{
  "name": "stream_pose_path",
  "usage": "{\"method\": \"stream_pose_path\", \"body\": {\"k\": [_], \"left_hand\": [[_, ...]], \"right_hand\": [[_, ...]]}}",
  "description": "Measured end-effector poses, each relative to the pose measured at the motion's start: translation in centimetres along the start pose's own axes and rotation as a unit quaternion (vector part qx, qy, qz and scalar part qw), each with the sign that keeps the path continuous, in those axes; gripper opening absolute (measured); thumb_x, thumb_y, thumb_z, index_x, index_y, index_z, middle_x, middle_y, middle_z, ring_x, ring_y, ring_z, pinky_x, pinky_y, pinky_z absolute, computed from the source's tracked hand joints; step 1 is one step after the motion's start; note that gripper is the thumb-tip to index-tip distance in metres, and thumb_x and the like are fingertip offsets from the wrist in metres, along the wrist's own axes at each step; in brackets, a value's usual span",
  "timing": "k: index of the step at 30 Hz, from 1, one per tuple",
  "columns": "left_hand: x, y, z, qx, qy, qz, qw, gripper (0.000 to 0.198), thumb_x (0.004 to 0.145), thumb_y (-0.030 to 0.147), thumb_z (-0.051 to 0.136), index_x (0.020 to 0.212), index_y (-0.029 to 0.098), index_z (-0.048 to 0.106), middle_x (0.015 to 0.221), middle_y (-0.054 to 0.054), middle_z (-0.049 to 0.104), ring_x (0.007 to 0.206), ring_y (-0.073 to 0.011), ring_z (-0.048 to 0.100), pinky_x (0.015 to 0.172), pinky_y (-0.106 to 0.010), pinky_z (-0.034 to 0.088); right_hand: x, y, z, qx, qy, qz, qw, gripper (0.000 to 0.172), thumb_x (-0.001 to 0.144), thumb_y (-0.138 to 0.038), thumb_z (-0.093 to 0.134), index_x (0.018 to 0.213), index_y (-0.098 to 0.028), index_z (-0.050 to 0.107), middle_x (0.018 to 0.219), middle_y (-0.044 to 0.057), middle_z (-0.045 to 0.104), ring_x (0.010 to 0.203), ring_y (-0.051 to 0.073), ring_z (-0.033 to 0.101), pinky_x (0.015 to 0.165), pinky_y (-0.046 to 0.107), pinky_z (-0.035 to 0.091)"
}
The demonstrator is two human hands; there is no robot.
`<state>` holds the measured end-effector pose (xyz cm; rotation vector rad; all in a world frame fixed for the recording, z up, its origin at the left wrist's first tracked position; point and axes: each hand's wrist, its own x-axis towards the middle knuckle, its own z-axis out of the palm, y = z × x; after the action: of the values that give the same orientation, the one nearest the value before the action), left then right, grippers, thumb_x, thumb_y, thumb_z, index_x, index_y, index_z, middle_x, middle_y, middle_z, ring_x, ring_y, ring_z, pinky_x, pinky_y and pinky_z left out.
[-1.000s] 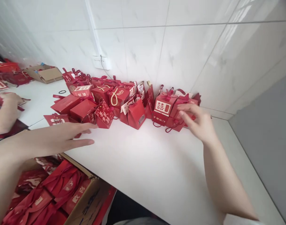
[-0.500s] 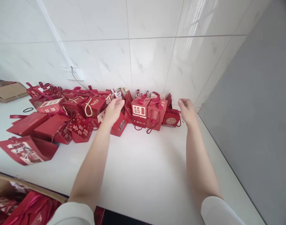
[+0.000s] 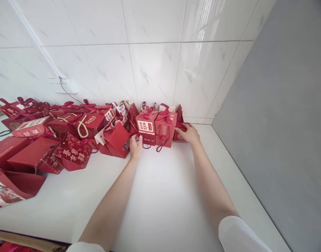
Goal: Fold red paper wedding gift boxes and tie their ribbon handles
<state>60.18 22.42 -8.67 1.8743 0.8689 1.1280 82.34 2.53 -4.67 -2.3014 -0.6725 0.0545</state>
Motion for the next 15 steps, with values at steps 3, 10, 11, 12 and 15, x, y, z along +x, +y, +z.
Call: {"method": "stream_pose_path", "body": {"k": [3, 10, 11, 12, 15], "left_hand": [[0.1, -1.0, 0.4, -0.007, -0.016, -0.008, 1.0, 0.04, 0.092, 0.05, 0.049, 0.114, 0.017, 0.057, 0.114, -0.016, 0.064, 0.103, -0.0262, 0.063, 0.096, -0.041, 0.049], [0.3, -1.3, 0.2, -0.028, -0.03, -0.005, 0.999, 0.047, 0.089, 0.06, 0.047, 0.108, 0.019, 0.06, 0.104, -0.01, 0.068, 0.093, -0.0225, 0.066, 0.088, -0.037, 0.052], [0.3, -1.3, 0.1, -0.039, -0.042, -0.01, 0.998, 0.049, 0.089, 0.062, 0.044, 0.105, 0.019, 0.06, 0.095, -0.009, 0.069, 0.087, -0.0219, 0.067, 0.082, -0.036, 0.054], [0.2, -1.4, 0.2, -0.054, -0.059, -0.019, 0.997, 0.052, 0.089, 0.064, 0.042, 0.103, 0.018, 0.061, 0.088, -0.008, 0.069, 0.08, -0.0215, 0.067, 0.076, -0.035, 0.055], [-0.5, -1.3, 0.7, -0.109, -0.132, -0.042, 0.984, 0.056, 0.086, 0.069, 0.043, 0.096, 0.017, 0.062, 0.083, -0.008, 0.069, 0.072, -0.0221, 0.067, 0.066, -0.035, 0.056]], "right_hand": [[-0.7, -1.4, -0.1, -0.049, 0.022, 0.02, 0.998, 0.079, 0.077, -0.079, 0.047, 0.136, -0.027, 0.052, 0.141, 0.016, 0.045, 0.128, 0.039, 0.043, 0.1, 0.055, 0.041], [-1.5, -3.1, -4.3, -0.113, -0.083, 0.109, 0.984, 0.064, 0.076, -0.052, 0.06, 0.134, -0.026, 0.051, 0.122, 0.013, 0.06, 0.109, 0.032, 0.06, 0.091, 0.045, 0.048], [-1.6, -2.6, -5.4, -0.098, -0.11, 0.108, 0.983, 0.062, 0.074, -0.047, 0.062, 0.133, -0.028, 0.052, 0.118, 0.01, 0.063, 0.104, 0.03, 0.063, 0.088, 0.043, 0.05], [-1.8, -1.8, -6.5, -0.071, -0.144, 0.103, 0.982, 0.061, 0.073, -0.043, 0.064, 0.131, -0.03, 0.053, 0.113, 0.008, 0.066, 0.097, 0.028, 0.066, 0.084, 0.041, 0.051], [-2.4, 1.5, -9.8, 0.028, -0.205, 0.082, 0.975, 0.061, 0.068, -0.031, 0.068, 0.128, -0.031, 0.055, 0.11, 0.004, 0.069, 0.087, 0.023, 0.068, 0.075, 0.032, 0.053]]}}
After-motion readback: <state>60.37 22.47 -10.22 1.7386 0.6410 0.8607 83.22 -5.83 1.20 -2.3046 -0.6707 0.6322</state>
